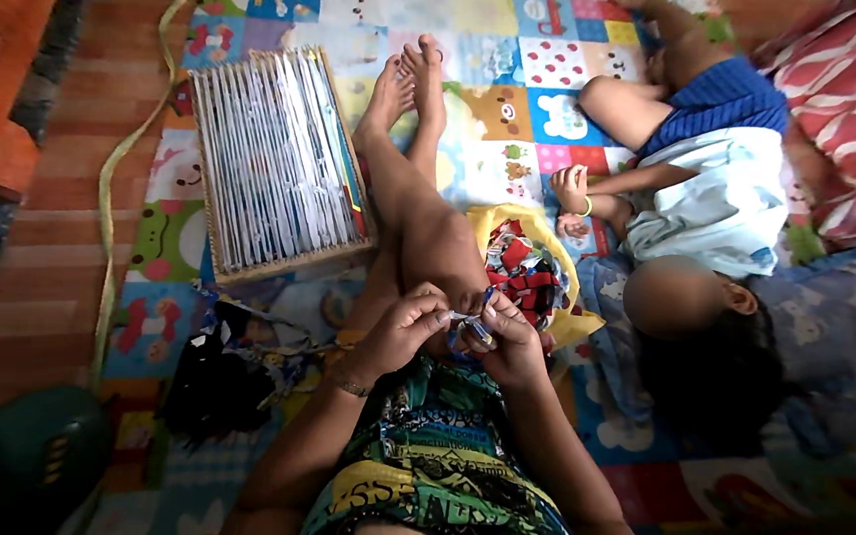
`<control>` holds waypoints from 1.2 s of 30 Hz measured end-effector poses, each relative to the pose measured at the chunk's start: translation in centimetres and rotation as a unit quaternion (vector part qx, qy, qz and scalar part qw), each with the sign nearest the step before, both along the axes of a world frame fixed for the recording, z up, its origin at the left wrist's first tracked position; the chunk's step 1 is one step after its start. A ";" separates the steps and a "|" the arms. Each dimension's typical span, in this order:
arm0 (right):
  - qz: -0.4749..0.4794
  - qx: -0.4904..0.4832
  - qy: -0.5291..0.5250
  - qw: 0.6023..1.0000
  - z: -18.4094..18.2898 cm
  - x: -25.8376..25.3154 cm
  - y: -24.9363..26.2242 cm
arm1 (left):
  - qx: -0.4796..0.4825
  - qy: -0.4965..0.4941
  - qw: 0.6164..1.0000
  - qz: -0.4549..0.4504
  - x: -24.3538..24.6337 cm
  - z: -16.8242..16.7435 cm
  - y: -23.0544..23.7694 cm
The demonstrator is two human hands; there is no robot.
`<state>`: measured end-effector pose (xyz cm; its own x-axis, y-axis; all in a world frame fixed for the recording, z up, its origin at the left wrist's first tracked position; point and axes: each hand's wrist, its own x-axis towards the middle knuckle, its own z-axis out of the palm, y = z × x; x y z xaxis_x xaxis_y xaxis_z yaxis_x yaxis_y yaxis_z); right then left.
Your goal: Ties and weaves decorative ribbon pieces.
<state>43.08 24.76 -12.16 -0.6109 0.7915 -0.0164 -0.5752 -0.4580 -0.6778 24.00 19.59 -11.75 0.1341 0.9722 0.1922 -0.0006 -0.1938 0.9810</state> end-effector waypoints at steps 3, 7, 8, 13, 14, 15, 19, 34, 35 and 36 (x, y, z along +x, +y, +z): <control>0.018 0.003 0.044 0.999 -0.4 -0.1 0.2 | -0.058 -0.119 0.991 -0.027 0.8 0.2 -0.1; -0.001 0.011 0.065 0.998 -0.7 0.0 0.2 | -0.162 -0.188 0.968 -0.019 1.6 0.9 -0.3; -0.003 0.022 0.066 0.998 -0.8 0.1 0.2 | -0.175 -0.191 0.966 -0.013 1.6 1.0 -0.3; -0.010 0.102 -0.061 0.993 0.0 0.8 0.4 | -0.130 -0.154 0.978 0.049 1.7 0.8 -0.3; -0.010 0.113 -0.113 0.987 0.4 0.9 0.4 | -0.094 -0.110 0.988 0.063 1.5 0.6 -0.3; -0.004 0.122 -0.157 0.980 0.7 0.9 0.4 | -0.053 -0.059 0.995 0.067 1.2 0.4 -0.3; 0.024 0.173 -0.263 0.949 1.3 0.6 0.3 | 0.060 0.047 0.995 0.064 0.7 0.0 -0.3; 0.058 0.290 -0.348 0.889 1.9 0.6 0.3 | 0.076 0.083 0.990 0.090 0.6 -0.2 0.0; 0.056 0.299 -0.351 0.886 1.9 0.7 0.4 | 0.068 0.081 0.991 0.085 0.6 -0.2 0.0; 0.053 0.307 -0.355 0.881 1.8 0.7 0.4 | 0.056 0.076 0.992 0.079 0.6 -0.2 -0.1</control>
